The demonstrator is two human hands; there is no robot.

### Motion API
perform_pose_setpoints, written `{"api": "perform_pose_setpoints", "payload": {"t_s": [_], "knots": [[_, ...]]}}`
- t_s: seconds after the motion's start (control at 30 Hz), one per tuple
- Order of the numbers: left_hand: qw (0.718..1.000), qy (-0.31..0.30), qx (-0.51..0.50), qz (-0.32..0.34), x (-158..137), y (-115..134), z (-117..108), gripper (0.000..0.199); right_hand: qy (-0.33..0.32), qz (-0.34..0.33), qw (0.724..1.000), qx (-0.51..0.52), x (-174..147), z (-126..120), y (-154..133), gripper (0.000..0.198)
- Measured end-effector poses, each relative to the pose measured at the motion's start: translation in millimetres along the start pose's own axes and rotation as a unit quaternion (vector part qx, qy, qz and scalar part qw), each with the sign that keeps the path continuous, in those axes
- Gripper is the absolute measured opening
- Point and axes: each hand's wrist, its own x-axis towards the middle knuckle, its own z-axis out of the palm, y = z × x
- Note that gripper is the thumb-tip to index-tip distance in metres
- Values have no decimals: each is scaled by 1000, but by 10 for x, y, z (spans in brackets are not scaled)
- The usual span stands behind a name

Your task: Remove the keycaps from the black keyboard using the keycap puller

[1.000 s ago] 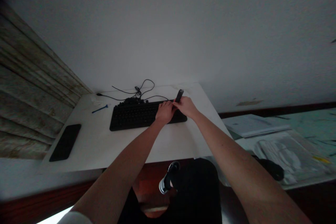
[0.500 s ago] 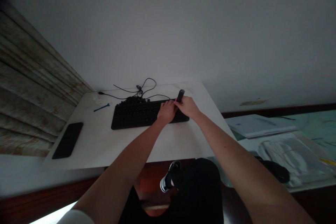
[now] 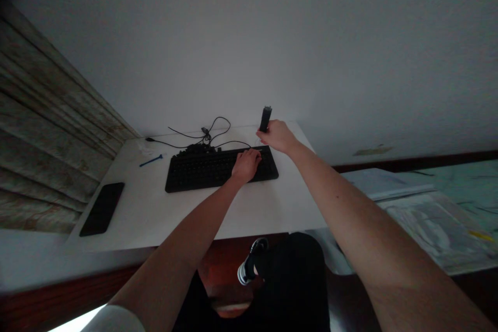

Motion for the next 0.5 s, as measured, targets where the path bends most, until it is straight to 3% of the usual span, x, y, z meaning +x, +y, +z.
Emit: {"api": "perform_pose_setpoints", "payload": {"t_s": [0.1,0.2,0.33,0.5], "knots": [[1000,8,-26,-15,-3,-9,-17,23,71,57,985,148,-108,46,187,17],[998,27,-50,-29,4,-24,-11,22,158,115,954,229,-348,165,526,17],[995,50,-76,-39,19,-42,13,19,221,173,924,258,-703,372,935,19],[988,75,-112,-70,27,-57,12,18,257,184,918,239,-912,556,1117,18]]}}
